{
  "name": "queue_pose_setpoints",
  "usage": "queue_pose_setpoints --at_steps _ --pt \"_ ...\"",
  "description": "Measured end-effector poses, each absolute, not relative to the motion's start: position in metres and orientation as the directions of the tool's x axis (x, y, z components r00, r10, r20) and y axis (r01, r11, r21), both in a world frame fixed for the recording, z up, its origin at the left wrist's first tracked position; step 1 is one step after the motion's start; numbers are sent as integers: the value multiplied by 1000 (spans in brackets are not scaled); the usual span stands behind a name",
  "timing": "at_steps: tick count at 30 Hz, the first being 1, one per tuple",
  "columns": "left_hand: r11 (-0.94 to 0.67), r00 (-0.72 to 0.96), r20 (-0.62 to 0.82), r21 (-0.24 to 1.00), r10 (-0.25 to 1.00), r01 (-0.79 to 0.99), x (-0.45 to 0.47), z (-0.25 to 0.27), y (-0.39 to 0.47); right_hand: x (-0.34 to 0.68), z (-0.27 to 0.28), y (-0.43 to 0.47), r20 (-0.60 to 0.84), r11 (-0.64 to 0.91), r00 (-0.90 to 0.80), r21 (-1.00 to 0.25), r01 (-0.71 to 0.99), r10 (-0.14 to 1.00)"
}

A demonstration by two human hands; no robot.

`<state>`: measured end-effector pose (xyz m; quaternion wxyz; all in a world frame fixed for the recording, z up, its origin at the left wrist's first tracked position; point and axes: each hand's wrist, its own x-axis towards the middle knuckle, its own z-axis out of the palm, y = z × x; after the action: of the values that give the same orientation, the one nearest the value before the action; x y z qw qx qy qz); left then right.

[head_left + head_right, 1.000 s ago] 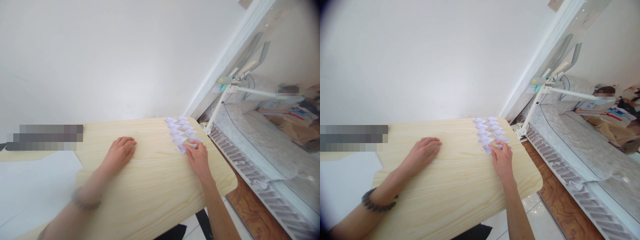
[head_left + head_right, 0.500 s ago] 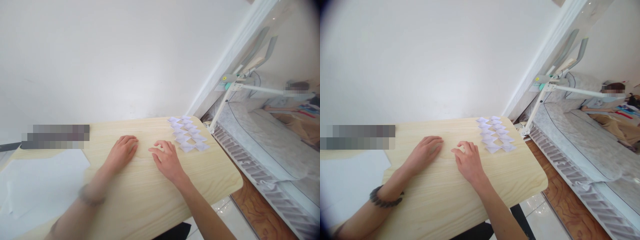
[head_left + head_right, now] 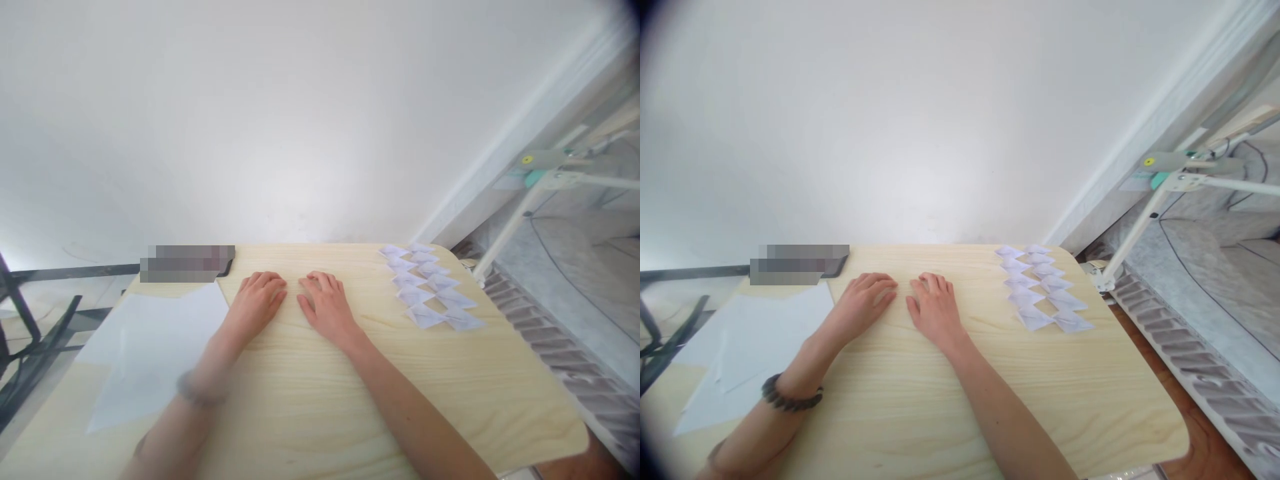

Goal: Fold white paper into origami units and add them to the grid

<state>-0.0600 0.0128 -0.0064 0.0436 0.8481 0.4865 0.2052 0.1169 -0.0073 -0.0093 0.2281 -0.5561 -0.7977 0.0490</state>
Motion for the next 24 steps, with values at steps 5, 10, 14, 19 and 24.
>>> queue_pose_setpoints --at_steps 5,10,14,19,24 --pt "-507 423 305 296 853 809 -50 -9 8 119 -12 -8 327 390 -276 -365 846 904" --pt "-523 466 239 335 852 784 -58 -1 5 118 -15 -7 330 389 -270 -379 840 904" --pt "-440 435 104 384 894 812 -98 24 11 119 -17 -6 341 399 -275 -376 836 899" --pt "-78 130 -202 247 971 966 -153 53 18 120 -17 -7 337 397 -275 -377 837 900" --pt "96 -42 -392 119 919 988 -171 44 20 119 -17 -7 325 390 -276 -369 844 905"
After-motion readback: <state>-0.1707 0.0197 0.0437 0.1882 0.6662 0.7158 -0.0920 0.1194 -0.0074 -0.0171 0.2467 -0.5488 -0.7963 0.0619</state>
